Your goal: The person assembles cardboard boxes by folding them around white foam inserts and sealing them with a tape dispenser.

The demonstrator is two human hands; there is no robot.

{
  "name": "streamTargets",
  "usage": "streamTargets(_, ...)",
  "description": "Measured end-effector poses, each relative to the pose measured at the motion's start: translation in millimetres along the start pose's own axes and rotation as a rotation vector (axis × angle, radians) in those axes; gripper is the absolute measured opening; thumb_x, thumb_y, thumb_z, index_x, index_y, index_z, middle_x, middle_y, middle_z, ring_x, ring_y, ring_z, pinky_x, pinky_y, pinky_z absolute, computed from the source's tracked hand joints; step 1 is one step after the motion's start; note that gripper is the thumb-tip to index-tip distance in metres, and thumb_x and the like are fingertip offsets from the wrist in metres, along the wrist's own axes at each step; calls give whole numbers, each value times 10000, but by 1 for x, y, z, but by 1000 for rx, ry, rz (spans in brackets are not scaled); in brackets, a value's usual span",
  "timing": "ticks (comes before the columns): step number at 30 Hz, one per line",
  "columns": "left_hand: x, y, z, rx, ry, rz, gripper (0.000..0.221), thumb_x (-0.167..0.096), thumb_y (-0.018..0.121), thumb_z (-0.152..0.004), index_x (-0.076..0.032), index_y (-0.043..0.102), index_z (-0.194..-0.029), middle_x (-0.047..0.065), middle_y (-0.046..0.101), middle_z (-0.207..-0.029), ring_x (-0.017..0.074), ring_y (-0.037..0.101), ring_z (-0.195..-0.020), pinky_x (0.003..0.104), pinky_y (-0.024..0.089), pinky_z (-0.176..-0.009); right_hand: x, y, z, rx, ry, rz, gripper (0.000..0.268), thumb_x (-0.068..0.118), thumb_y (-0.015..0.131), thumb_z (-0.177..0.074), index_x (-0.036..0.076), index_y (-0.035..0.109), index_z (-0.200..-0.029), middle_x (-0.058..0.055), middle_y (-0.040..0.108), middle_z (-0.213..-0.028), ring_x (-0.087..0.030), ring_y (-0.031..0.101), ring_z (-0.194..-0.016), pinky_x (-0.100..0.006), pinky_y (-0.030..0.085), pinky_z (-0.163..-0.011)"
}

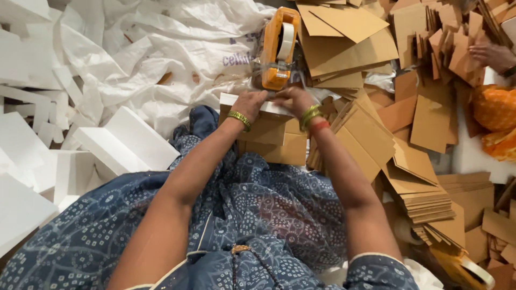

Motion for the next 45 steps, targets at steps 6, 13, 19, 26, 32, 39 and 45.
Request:
streamTargets(6, 26, 4, -3, 113, 29, -90, 122, -42, 661, -882, -135, 640, -958, 113, 717, -953, 356, 691, -965, 485, 529, -813, 78, -19, 61, -250, -254, 235, 508, 396, 867, -703, 202, 711, -1146, -39, 751, -1021, -276, 705, -996, -512, 516, -819)
streamTargets(13, 79, -61, 37, 150, -256, 148, 382, -259, 896, -680, -164, 759, -1023, 150, 758, -993, 317, 740, -944, 411, 591, -881, 23, -34, 27, -7, -210, 39, 478, 425, 852, -772, 141, 743, -1141, -130, 737, -1010, -291, 703, -903, -402, 544, -773)
streamTargets(19, 32, -32, 3, -60, -60, 527, 466, -197, 802, -623, -125, 704, -1073, 105, 765, -1023, 281, 749, -935, 403, 595, -845, -21, -56, -62, -108, 208, -291, 397, 488, 726, -968, 111, 822, -1044, -77, 762, -834, -151, 648, -718, -325, 501, -645)
streamTargets(26, 42, 21, -3, 64, -170, 461, 501, -270, 893, -656, -160, 724, -1114, 102, 747, -1006, 282, 715, -921, 392, 576, -820, -45, 4, -102, 33, 439, -717, 313, 327, 872, -852, 28, 791, -897, 29, 709, -744, -78, 532, -610, -278, 425, -553)
streamTargets(32, 32, 14, -8, 44, -174, 556, 509, -252, 848, -630, -230, 766, -1132, 59, 762, -1035, 234, 732, -924, 353, 595, -863, 12, -15, 1, -69, 378, -1245, 172, 159, 687, -930, 46, 785, -1013, -1, 722, -868, -95, 663, -727, -272, 562, -653)
streamTargets(39, 26, 11, -6, 149, -373, 415, 479, -241, 777, -655, -293, 774, -1132, 18, 770, -1097, 222, 734, -1006, 360, 583, -884, 29, 82, 109, 194, 662, -1557, 89, 126, 656, -972, 48, 698, -960, -110, 729, -834, -212, 679, -699, -404, 619, -674)
streamTargets(45, 32, 35, -6, 155, -125, 507, 562, -265, 751, -670, -228, 690, -1227, 70, 746, -1182, 264, 709, -1083, 362, 566, -911, -15, 139, 74, -3, 677, -1502, 36, 18, 674, -958, 20, 710, -962, -100, 669, -755, -230, 664, -625, -425, 609, -593)
Point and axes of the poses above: each hand's wrist, its own z-axis away from the middle knuckle, its own y-axis out of the palm, x = y × z, the point moved 8 cm from there along -z, towards the middle knuckle
